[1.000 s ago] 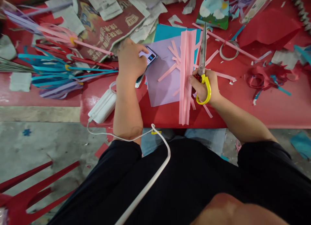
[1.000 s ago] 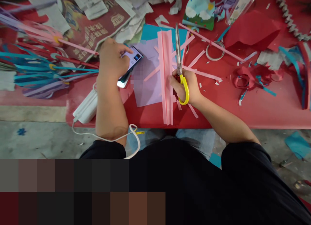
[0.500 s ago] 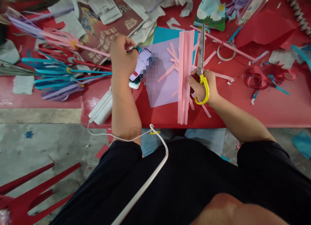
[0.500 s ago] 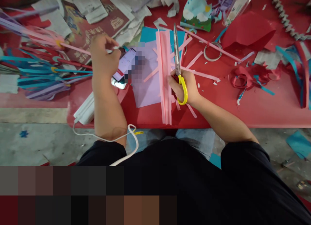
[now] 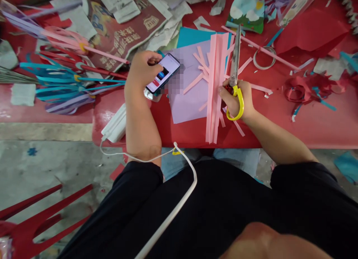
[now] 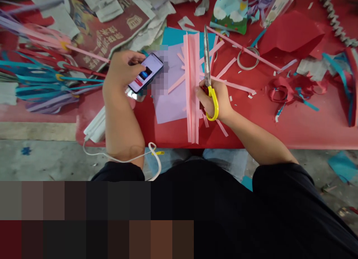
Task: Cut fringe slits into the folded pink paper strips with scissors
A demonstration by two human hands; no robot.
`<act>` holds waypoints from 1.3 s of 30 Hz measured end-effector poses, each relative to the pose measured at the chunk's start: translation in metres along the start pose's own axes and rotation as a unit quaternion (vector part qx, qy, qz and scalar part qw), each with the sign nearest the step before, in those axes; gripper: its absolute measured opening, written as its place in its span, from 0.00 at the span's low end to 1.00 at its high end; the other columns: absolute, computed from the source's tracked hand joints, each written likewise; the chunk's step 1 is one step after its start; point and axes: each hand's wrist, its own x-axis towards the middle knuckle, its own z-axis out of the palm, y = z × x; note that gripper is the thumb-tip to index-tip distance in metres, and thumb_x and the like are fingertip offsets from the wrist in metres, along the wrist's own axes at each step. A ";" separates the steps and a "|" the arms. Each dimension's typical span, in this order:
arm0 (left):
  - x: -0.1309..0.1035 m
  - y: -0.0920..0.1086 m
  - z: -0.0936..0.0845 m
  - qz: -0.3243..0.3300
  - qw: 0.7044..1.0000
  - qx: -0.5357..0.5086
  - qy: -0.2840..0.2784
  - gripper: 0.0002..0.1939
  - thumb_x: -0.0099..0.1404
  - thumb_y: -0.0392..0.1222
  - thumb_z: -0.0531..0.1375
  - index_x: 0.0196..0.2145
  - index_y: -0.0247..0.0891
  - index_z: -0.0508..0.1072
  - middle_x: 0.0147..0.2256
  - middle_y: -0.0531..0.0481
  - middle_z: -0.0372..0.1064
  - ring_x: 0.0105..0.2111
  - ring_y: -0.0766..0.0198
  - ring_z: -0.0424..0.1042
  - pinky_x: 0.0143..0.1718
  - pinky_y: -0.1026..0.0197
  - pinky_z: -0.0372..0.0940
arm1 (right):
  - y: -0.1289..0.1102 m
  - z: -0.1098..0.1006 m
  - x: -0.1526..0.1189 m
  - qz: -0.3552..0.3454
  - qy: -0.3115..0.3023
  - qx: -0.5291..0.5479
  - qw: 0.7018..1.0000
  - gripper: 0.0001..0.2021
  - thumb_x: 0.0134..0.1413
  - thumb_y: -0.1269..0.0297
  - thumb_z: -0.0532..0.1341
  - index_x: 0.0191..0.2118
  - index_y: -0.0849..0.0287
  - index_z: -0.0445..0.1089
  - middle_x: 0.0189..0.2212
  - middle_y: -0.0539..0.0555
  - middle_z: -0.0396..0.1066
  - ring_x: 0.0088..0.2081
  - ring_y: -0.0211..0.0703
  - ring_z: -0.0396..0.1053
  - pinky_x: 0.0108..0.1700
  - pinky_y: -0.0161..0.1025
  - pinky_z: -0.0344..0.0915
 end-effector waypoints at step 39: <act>-0.004 0.016 -0.006 -0.033 0.987 0.157 0.001 0.32 0.55 0.23 0.66 0.58 0.31 0.84 0.53 0.44 0.84 0.51 0.56 0.78 0.64 0.51 0.74 | 0.001 0.003 -0.005 -0.018 0.007 -0.031 0.999 0.18 0.65 0.50 0.72 0.30 0.51 0.68 0.23 0.48 0.63 0.25 0.42 0.66 0.28 0.43 0.67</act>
